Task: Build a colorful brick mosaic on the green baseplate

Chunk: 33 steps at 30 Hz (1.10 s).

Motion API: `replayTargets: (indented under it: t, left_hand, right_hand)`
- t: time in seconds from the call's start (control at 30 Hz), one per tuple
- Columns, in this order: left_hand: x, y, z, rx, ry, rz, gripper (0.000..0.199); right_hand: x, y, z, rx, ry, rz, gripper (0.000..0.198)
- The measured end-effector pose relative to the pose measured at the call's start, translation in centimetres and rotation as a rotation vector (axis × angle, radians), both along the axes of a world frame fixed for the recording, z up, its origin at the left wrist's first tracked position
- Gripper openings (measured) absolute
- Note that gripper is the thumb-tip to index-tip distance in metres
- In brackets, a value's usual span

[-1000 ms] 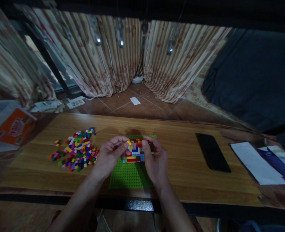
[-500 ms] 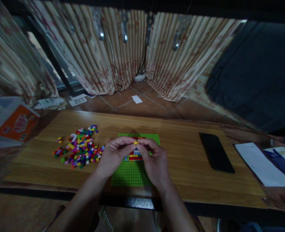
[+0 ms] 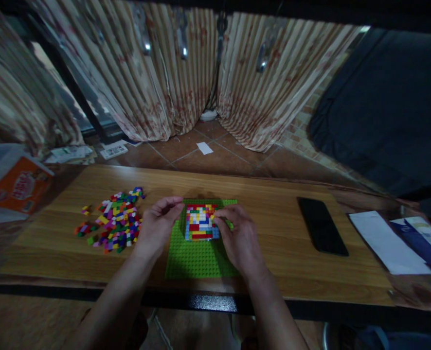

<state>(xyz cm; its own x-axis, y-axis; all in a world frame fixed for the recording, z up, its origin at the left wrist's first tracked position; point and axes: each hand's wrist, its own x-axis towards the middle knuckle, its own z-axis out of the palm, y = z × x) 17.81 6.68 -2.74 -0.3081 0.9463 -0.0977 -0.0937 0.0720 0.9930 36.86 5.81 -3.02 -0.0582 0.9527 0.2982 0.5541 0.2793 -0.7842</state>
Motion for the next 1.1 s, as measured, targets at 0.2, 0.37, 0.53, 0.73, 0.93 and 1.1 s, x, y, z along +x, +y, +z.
replayTargets:
  t: [0.2,0.37,0.53,0.73,0.93,1.1]
  left_hand:
    - [0.3,-0.1,-0.1,-0.031,0.062,-0.060,0.020]
    - [0.2,-0.1,-0.3,-0.035,0.108,-0.082,0.020]
    - [0.0,-0.1,-0.7,-0.030,0.134,-0.114,0.022]
    - [0.0,0.0,-1.0,-0.029,0.139,-0.105,0.022]
    - [-0.2,0.0,-1.2,-0.020,0.209,-0.125,0.023]
    - [-0.1,-0.1,-1.0,-0.027,0.184,-0.119,0.022]
  right_hand:
    - [-0.8,-0.1,-0.2,0.020,-0.070,0.003,0.014]
    - [-1.1,0.0,-0.4,0.004,-0.043,-0.019,0.013]
    - [-1.2,0.1,-0.8,-0.004,0.019,-0.011,0.011]
    - [-0.8,0.3,-1.1,-0.037,0.096,-0.075,0.017]
    - [-1.3,0.4,-1.4,-0.052,0.109,-0.122,0.032]
    - [-2.0,0.8,-1.7,-0.127,0.182,-0.162,0.035]
